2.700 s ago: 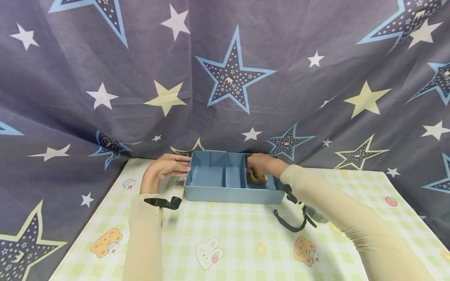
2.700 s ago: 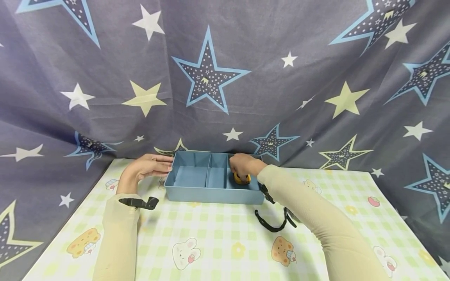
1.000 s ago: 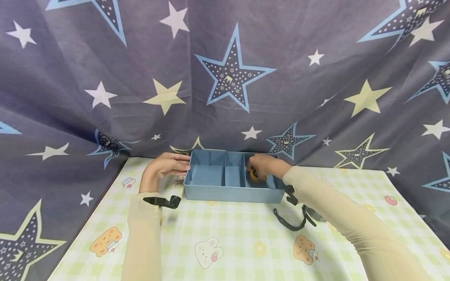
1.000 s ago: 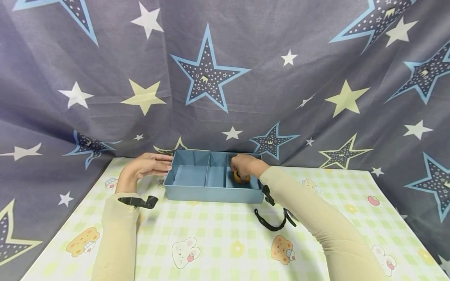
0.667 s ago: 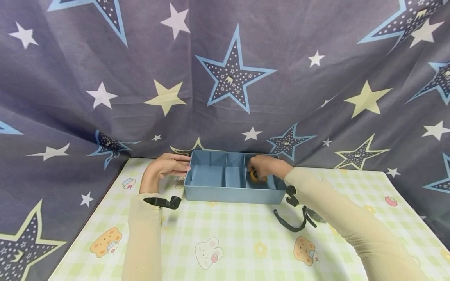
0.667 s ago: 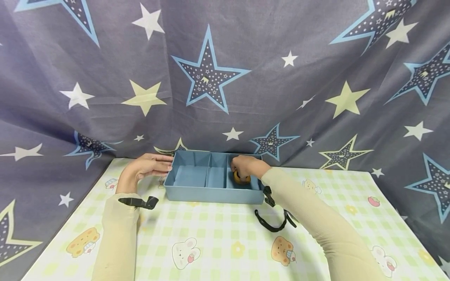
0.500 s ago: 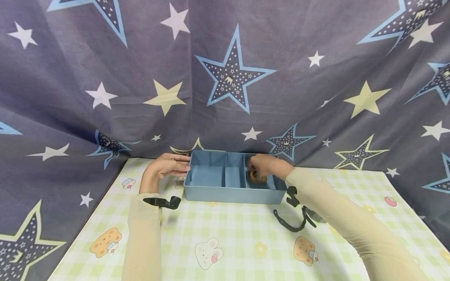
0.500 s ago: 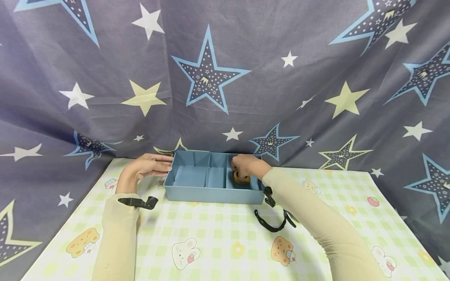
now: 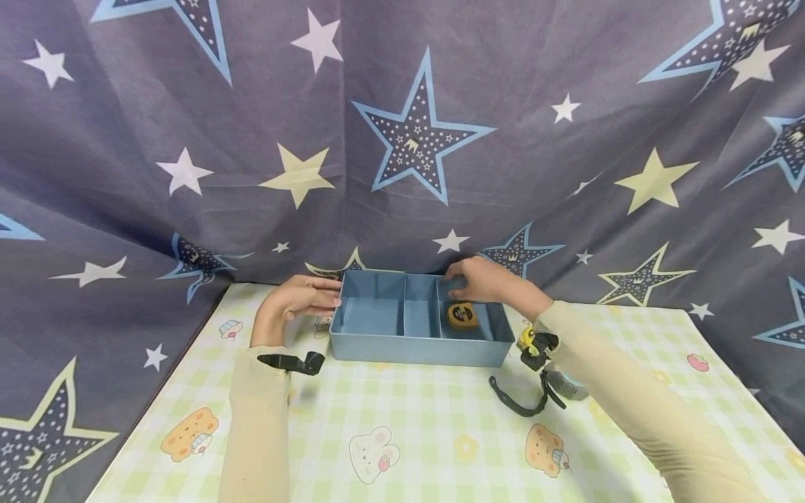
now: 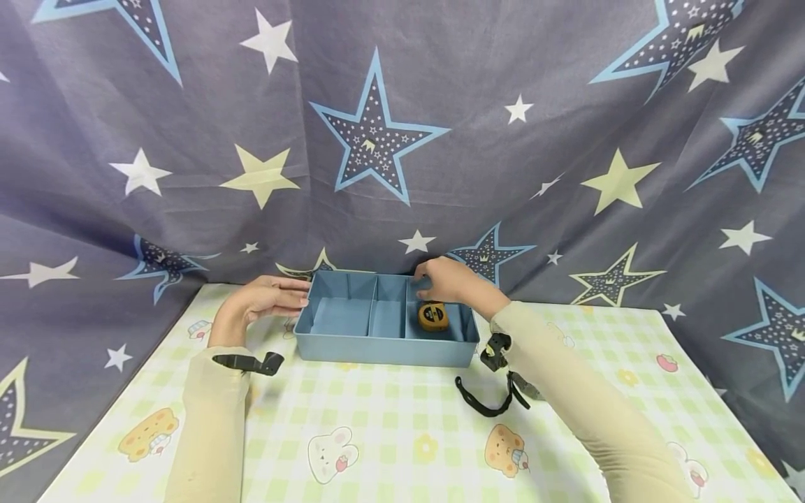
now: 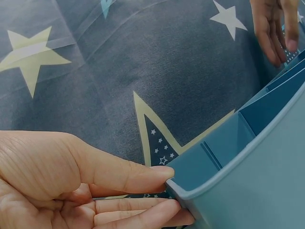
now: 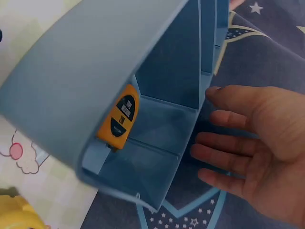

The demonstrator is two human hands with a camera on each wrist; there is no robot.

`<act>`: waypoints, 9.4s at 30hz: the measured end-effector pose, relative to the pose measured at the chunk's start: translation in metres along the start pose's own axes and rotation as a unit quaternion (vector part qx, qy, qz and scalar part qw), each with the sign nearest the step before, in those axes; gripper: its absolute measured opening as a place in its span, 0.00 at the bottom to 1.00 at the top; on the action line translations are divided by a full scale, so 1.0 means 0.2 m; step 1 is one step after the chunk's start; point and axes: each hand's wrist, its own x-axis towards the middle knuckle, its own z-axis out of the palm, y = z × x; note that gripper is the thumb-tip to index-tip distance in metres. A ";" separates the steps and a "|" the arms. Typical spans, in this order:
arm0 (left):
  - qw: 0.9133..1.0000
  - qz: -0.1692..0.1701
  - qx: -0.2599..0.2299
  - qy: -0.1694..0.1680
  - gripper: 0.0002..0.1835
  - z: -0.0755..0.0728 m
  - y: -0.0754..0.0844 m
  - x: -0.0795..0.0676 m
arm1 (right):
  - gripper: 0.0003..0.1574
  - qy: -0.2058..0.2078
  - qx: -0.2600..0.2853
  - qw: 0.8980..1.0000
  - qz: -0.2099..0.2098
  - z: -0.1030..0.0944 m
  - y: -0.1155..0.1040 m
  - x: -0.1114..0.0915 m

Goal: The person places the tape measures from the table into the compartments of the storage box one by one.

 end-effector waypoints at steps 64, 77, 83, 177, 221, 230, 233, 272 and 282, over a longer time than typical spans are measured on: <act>0.999 0.007 0.001 -0.034 0.36 0.02 0.03 0.00 | 0.28 -0.118 0.075 0.988 0.072 0.06 0.38 -0.53; 0.999 0.019 -0.007 -0.035 0.36 0.01 0.01 0.02 | 0.35 -0.136 0.095 0.984 0.062 0.09 0.39 -0.54; 0.999 0.022 -0.009 -0.032 0.36 0.01 0.00 0.02 | 0.36 -0.129 0.099 0.986 0.042 0.10 0.38 -0.55; 0.999 0.018 -0.016 -0.043 0.37 0.00 0.01 0.03 | 0.23 -0.113 0.040 0.993 0.000 0.16 0.34 -0.50; 0.999 0.020 -0.010 -0.034 0.36 0.00 0.00 0.01 | 0.24 -0.122 0.049 0.991 0.037 0.18 0.33 -0.49; 0.999 0.022 -0.004 -0.035 0.37 -0.01 -0.01 0.02 | 0.24 -0.123 0.049 0.991 0.033 0.18 0.33 -0.50; 0.999 0.019 0.001 -0.032 0.37 -0.01 -0.01 0.02 | 0.25 -0.122 0.051 0.991 0.031 0.17 0.33 -0.50; 0.999 0.022 -0.006 -0.036 0.37 -0.01 -0.01 0.03 | 0.25 -0.101 0.038 0.993 0.049 0.19 0.32 -0.52; 0.999 0.019 0.004 -0.033 0.36 -0.01 -0.02 0.03 | 0.27 -0.102 0.056 0.991 0.060 0.19 0.33 -0.52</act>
